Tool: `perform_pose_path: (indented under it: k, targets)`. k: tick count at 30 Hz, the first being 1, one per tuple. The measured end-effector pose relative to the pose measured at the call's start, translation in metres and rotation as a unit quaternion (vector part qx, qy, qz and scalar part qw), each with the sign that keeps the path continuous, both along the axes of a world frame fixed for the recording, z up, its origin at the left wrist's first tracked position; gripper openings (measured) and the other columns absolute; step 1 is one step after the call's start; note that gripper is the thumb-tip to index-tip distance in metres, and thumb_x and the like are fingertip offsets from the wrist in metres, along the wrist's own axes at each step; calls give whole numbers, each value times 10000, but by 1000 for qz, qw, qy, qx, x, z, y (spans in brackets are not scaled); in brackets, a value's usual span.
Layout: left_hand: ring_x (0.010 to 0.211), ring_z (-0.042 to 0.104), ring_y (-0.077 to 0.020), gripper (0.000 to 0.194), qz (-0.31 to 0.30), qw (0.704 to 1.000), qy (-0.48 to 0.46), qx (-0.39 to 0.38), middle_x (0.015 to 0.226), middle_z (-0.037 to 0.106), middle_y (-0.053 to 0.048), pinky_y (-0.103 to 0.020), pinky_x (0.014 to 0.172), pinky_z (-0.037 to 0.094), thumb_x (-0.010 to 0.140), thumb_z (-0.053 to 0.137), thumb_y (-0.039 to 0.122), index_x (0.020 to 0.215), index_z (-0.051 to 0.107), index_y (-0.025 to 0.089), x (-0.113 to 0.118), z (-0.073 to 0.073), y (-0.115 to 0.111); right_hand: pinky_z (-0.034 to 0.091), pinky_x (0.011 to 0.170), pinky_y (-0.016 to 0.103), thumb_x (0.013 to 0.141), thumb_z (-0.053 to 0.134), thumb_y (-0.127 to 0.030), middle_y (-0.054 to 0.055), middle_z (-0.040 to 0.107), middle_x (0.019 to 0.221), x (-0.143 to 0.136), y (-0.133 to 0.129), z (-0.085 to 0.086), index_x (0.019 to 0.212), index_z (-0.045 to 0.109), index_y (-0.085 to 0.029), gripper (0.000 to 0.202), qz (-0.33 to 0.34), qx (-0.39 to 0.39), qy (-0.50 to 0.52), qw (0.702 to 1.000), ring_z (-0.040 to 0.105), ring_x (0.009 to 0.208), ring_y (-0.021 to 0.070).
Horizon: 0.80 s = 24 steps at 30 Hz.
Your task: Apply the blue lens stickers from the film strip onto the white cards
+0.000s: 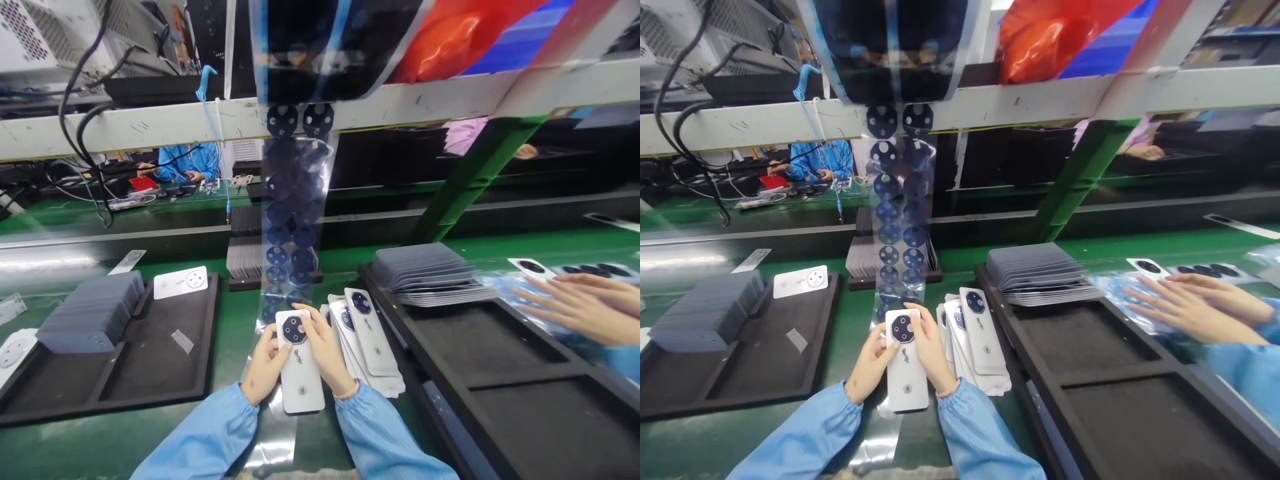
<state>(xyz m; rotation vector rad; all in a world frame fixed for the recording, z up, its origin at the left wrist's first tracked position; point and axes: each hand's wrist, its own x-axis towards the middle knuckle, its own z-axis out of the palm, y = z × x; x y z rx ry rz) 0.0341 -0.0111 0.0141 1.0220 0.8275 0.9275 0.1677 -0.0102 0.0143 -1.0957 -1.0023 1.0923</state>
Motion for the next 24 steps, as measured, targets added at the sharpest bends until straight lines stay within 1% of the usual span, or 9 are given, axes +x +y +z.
perform_pose_path:
  k: [4,7,10,12,15,17,20,23,24]
  targets:
    - [612,674,-146,395,95,995,-2,18,742,712,27,-203,527,463,793,710,437,996,443,228,-4,2,7,485,985,456,851,611,-332,144,315,1509,-10,-27,-1,1482,267,-259,722,-14,89,-200,976,527,1225,290]
    - [656,685,-152,334,53,998,16,0,745,710,17,-218,569,498,823,671,452,993,509,215,-6,11,9,382,1080,522,790,663,-227,108,201,1571,-17,-43,-3,1503,258,-286,822,-26,126,-378,917,329,1379,354]
    - [984,686,-219,348,17,998,49,24,1074,710,-78,-319,846,539,848,637,464,1062,581,195,-12,38,6,367,1086,533,875,557,-212,83,186,1582,-5,-43,-4,1509,245,-301,712,-83,139,-444,881,281,1408,344]
    - [1173,602,-249,316,64,993,64,82,1282,623,-98,-371,992,479,877,605,444,1077,595,200,-24,65,3,359,1081,556,917,521,-269,93,204,1578,16,-36,-7,1501,280,-281,631,-130,138,-469,862,266,1411,357]
    - [1201,581,-281,298,160,967,69,186,1323,599,-103,-452,1035,447,892,583,406,1113,584,207,-52,107,3,375,1033,611,943,464,-329,155,351,1507,58,-23,-22,1450,402,-221,522,-207,114,-505,830,340,1361,403]
    - [1156,609,-289,304,201,946,105,232,1267,634,-108,-471,1009,466,878,587,416,1087,595,196,-74,124,14,398,1004,614,964,360,-291,199,522,1356,81,-15,-33,1398,473,-164,466,-228,97,-516,820,457,1274,400]
    - [1159,604,-276,327,204,913,242,258,1246,640,-105,-442,992,476,857,578,445,1071,588,198,-109,120,55,402,993,620,974,320,-306,230,590,1244,94,-11,-41,1370,487,-109,474,-264,86,-513,812,508,1217,401]
    - [1187,583,-257,359,164,833,465,250,1263,615,-128,-403,987,473,842,525,409,1122,530,184,-149,89,111,394,1027,586,974,386,-373,230,497,1367,78,-14,-29,1424,409,-109,522,-264,106,-483,828,446,1283,387]
    - [1202,568,-279,379,167,818,496,240,1253,613,-153,-427,1001,455,810,547,371,1125,528,161,-162,77,128,392,1042,570,974,403,-382,210,473,1398,69,-16,-22,1444,381,-135,531,-247,116,-467,841,425,1307,371]
